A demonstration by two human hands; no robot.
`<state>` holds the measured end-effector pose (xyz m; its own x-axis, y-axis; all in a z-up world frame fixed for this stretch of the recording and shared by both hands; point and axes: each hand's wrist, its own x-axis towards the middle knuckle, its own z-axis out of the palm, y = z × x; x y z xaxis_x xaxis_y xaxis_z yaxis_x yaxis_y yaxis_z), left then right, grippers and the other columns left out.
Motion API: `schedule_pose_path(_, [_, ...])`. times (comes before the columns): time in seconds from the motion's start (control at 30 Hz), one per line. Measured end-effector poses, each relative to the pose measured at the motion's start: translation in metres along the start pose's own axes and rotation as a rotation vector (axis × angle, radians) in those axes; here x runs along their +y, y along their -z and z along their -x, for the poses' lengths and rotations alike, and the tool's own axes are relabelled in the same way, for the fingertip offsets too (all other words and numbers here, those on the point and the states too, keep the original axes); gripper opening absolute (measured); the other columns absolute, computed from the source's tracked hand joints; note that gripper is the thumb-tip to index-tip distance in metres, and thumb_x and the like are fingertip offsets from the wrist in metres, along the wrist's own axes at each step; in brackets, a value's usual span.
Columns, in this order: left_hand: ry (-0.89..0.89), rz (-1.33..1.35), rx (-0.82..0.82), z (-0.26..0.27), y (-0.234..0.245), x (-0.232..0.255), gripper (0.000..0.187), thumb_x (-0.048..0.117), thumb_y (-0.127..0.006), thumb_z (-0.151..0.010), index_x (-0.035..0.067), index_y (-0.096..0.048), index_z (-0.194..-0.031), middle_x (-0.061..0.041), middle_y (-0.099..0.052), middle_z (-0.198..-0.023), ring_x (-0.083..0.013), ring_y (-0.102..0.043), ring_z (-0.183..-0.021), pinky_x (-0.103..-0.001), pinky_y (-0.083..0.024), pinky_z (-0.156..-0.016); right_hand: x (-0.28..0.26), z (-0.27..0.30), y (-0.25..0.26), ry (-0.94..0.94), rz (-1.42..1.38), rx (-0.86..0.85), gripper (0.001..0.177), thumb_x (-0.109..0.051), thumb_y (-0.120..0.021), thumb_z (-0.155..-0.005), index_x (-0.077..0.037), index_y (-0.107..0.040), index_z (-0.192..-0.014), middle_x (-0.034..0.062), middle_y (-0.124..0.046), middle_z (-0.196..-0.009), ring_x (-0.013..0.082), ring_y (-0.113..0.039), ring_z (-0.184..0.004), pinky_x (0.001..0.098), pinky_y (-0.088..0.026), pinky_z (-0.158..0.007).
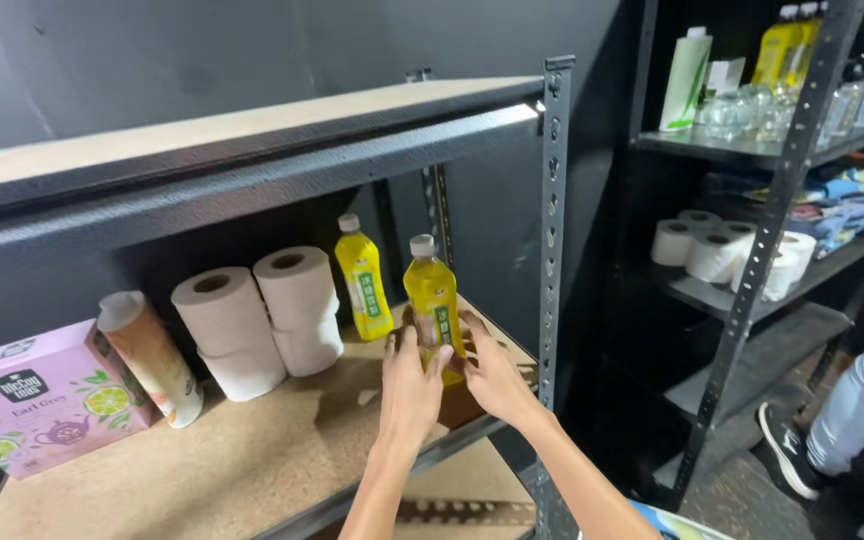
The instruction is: The person places a box of tea, toilet paper rolls, yellow bottles, glass cups, and black lids onto a metal storage shelf, taking them from a basket on the floor.
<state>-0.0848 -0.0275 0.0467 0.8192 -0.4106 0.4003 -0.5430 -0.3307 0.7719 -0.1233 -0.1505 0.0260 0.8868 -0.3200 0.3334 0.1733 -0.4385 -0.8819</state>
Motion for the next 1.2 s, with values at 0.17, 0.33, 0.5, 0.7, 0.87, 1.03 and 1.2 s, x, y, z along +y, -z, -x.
schedule_pose_path(0.17, [0.031, 0.045, 0.025, -0.019, -0.016, -0.025, 0.079, 0.016, -0.063, -0.099, 0.004, -0.021, -0.164, -0.036, -0.036, -0.156, -0.0478, -0.031, -0.151, -0.057, -0.031, -0.124, 0.009, -0.040, -0.008, -0.087, 0.148, -0.081, 0.066, -0.006, -0.053, -0.101, -0.010, -0.024, -0.161, 0.0322, -0.052, -0.147, 0.0454, -0.051, -0.138, 0.0604, -0.038, -0.119])
schedule_pose_path(0.33, [0.079, -0.005, 0.036, -0.050, -0.028, -0.048, 0.081, 0.012, -0.060, -0.099, 0.008, -0.016, -0.167, -0.034, -0.036, -0.156, -0.0450, -0.032, -0.152, -0.054, -0.034, -0.122, 0.031, -0.082, -0.023, -0.136, -0.016, -0.102, 0.071, -0.015, -0.054, -0.103, -0.028, -0.019, -0.163, 0.0227, -0.050, -0.155, 0.0381, -0.052, -0.139, 0.0581, -0.039, -0.118])
schedule_pose_path(0.5, [0.052, -0.061, 0.003, -0.066, -0.032, -0.059, 0.078, 0.013, -0.052, -0.101, 0.006, -0.011, -0.167, -0.035, -0.035, -0.157, -0.0488, -0.035, -0.149, -0.057, -0.040, -0.118, 0.061, -0.126, -0.039, 0.072, 0.293, -0.022, 0.066, -0.020, -0.066, -0.099, -0.028, -0.031, -0.154, 0.0190, -0.065, -0.137, 0.0406, -0.060, -0.131, 0.0562, -0.050, -0.107])
schedule_pose_path(0.7, [0.037, -0.123, -0.030, -0.075, -0.031, -0.072, 0.080, 0.018, -0.053, -0.101, 0.005, -0.010, -0.167, -0.034, -0.030, -0.160, -0.0512, -0.034, -0.149, -0.059, -0.038, -0.118, 0.117, -0.182, -0.047, 0.134, 0.411, -0.037, 0.064, -0.036, -0.068, -0.099, -0.029, -0.029, -0.149, 0.0095, -0.070, -0.133, 0.0348, -0.064, -0.126, 0.0523, -0.052, -0.100])
schedule_pose_path(0.87, [0.029, -0.109, -0.002, -0.065, -0.016, -0.051, 0.074, 0.012, -0.052, -0.099, 0.005, -0.020, -0.165, -0.033, -0.037, -0.156, -0.0488, -0.041, -0.145, -0.056, -0.042, -0.116, 0.100, -0.180, -0.052, 0.109, 0.325, -0.037, 0.065, -0.030, -0.068, -0.098, -0.028, -0.030, -0.151, 0.0160, -0.068, -0.135, 0.0407, -0.062, -0.127, 0.0558, -0.050, -0.104])
schedule_pose_path(1.03, [0.003, -0.144, 0.177, -0.082, -0.013, -0.085, 0.063, 0.002, -0.053, -0.095, 0.003, -0.041, -0.157, -0.029, -0.048, -0.146, -0.0428, -0.056, -0.132, -0.049, -0.049, -0.109, 0.099, -0.184, -0.054, 0.098, 0.250, -0.041, 0.064, -0.020, -0.068, -0.098, -0.023, -0.032, -0.152, 0.0262, -0.064, -0.137, 0.0469, -0.061, -0.127, 0.0601, -0.048, -0.107])
schedule_pose_path(1.2, [-0.047, -0.201, 0.215, -0.080, -0.001, -0.104, 0.071, -0.001, -0.063, -0.086, 0.004, -0.044, -0.154, -0.030, -0.038, -0.147, -0.0489, -0.050, -0.136, -0.053, -0.046, -0.110, 0.097, -0.190, -0.053, 0.074, 0.377, -0.098, 0.068, -0.032, -0.069, -0.099, -0.027, -0.029, -0.153, 0.0197, -0.063, -0.141, 0.0389, -0.062, -0.129, 0.0552, -0.050, -0.108])
